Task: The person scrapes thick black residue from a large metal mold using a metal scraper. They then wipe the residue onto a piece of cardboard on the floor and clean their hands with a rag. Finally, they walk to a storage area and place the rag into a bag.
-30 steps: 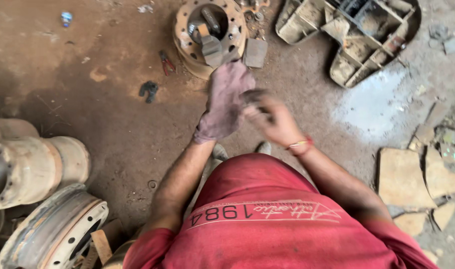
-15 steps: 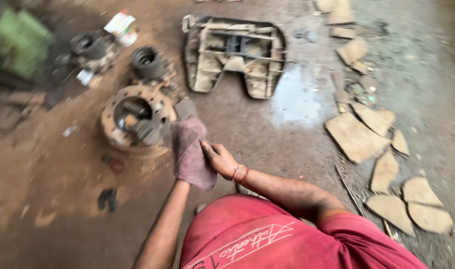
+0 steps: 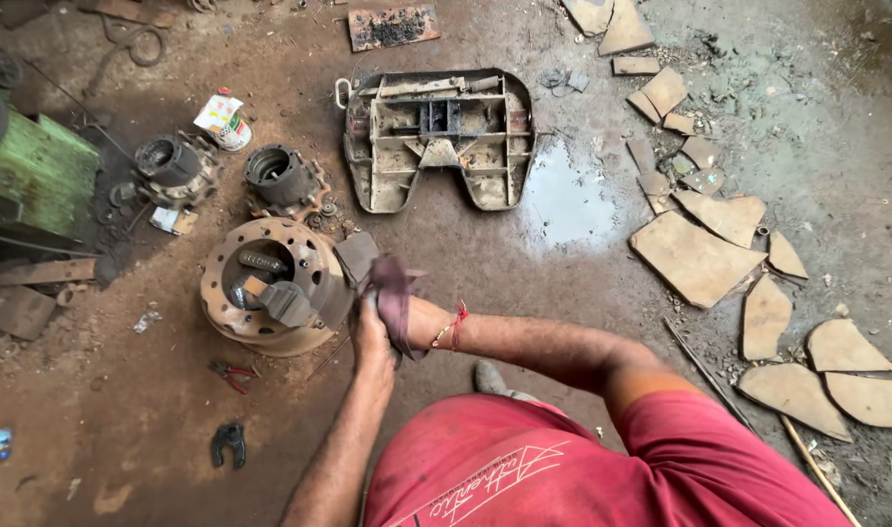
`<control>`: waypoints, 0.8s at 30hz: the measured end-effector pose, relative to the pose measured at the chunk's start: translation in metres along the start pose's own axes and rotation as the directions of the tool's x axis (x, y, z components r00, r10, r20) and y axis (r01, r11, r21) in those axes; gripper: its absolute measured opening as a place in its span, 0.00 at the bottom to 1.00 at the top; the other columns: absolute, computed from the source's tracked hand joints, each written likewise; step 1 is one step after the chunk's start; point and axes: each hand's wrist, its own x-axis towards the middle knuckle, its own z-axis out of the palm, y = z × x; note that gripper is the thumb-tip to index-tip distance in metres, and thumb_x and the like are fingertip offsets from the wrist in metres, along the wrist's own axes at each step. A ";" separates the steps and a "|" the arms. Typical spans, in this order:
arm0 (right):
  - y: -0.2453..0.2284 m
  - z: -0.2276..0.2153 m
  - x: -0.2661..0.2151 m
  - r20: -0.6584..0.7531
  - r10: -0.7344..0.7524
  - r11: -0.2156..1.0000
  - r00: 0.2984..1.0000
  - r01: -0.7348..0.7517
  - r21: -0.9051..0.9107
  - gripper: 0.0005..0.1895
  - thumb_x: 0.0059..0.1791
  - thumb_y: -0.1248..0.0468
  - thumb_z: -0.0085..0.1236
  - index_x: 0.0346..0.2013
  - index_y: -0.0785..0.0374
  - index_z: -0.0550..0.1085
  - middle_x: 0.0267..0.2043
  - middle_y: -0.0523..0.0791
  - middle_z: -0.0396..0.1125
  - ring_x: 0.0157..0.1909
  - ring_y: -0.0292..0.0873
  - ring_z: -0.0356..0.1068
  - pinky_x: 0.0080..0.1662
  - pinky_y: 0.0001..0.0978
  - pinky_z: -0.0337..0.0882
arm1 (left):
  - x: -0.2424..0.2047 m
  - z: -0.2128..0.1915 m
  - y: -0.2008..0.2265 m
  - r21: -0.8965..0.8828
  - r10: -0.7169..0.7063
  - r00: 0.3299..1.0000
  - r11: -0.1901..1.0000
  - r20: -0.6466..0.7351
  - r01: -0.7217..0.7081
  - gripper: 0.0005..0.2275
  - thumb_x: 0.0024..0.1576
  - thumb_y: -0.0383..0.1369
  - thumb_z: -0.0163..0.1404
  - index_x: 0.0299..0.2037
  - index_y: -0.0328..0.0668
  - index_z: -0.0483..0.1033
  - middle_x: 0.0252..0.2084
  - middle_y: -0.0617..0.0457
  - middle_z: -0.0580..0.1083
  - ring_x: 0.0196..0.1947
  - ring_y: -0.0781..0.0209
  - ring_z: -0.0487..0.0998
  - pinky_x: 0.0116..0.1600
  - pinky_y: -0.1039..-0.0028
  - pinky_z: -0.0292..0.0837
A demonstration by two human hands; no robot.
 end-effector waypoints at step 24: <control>-0.008 -0.033 -0.012 0.136 -0.132 0.960 0.982 0.161 -0.231 0.24 0.43 0.70 0.57 0.51 0.80 0.66 0.34 0.60 0.71 0.39 0.62 0.74 0.41 0.49 0.74 | 0.050 -0.030 -0.055 0.139 -0.011 0.924 0.988 -0.381 0.069 0.19 0.66 0.43 0.42 0.52 0.30 0.72 0.46 0.49 0.74 0.43 0.54 0.75 0.49 0.59 0.72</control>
